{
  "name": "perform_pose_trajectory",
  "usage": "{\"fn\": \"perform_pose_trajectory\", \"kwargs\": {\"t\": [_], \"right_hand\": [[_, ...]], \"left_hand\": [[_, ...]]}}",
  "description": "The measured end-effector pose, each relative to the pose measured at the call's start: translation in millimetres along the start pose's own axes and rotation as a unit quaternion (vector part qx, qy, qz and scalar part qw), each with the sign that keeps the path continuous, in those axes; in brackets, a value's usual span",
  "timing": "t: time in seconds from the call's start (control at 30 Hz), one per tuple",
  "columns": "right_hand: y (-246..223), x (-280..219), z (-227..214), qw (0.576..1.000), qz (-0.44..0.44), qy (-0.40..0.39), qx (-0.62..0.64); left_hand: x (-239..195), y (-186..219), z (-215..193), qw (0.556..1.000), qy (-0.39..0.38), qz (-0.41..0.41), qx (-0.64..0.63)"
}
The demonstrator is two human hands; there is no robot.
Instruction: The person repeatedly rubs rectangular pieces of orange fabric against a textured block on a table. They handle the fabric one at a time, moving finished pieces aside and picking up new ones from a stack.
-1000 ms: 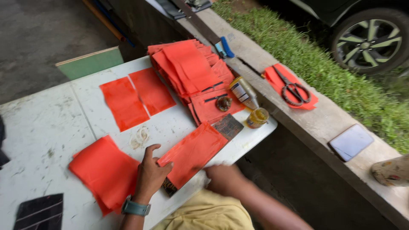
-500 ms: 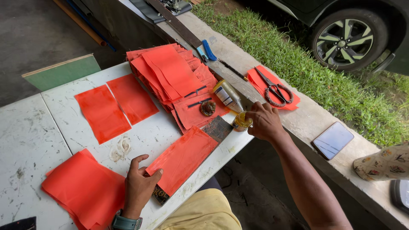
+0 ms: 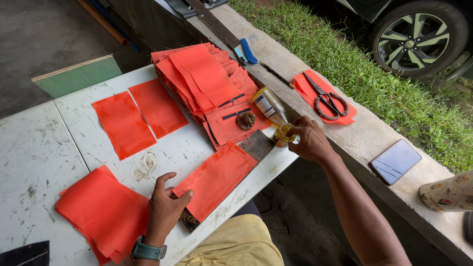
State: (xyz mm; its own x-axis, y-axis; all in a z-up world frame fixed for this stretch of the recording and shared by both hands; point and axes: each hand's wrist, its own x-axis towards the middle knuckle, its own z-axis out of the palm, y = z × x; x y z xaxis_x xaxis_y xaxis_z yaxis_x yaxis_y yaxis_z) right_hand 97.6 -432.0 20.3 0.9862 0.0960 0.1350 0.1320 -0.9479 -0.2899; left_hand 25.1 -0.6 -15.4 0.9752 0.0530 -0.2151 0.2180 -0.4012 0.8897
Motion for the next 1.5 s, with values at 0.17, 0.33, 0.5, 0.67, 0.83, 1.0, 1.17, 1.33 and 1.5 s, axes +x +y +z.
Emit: {"fn": "perform_pose_trajectory", "kwargs": {"t": [0.17,0.33,0.5,0.67,0.83,1.0,1.17,1.33,1.5], "right_hand": [[-10,-5,-15,0.998,-0.003,0.060,0.013],[-85,-46,-16,0.892,0.057,-0.189,0.406],[-176,-85,3,0.829,-0.023,-0.464,0.311],[-217,-97,15,0.860,-0.105,-0.437,0.241],[-228,-101,32,0.894,-0.139,-0.403,0.142],[-204,-100,52,0.921,-0.125,-0.369,-0.028],[-180,-91,56,0.933,-0.138,-0.324,-0.069],[-158,-91,42,0.946,-0.118,-0.276,-0.120],[-139,-79,35,0.956,0.030,-0.261,-0.132]], "left_hand": [[0,3,2,1.000,-0.003,-0.006,-0.003],[2,-1,-2,0.999,-0.011,-0.031,0.006],[4,0,-1,0.999,-0.003,0.021,-0.040],[2,-7,-1,0.999,0.018,0.043,0.026],[1,-13,-2,0.995,0.015,0.095,-0.010],[5,-16,0,0.996,0.024,0.087,0.015],[7,-10,1,0.994,0.037,0.102,0.032],[-1,-3,3,0.993,0.022,0.087,0.082],[-8,7,3,0.991,0.014,0.078,0.108]]}}
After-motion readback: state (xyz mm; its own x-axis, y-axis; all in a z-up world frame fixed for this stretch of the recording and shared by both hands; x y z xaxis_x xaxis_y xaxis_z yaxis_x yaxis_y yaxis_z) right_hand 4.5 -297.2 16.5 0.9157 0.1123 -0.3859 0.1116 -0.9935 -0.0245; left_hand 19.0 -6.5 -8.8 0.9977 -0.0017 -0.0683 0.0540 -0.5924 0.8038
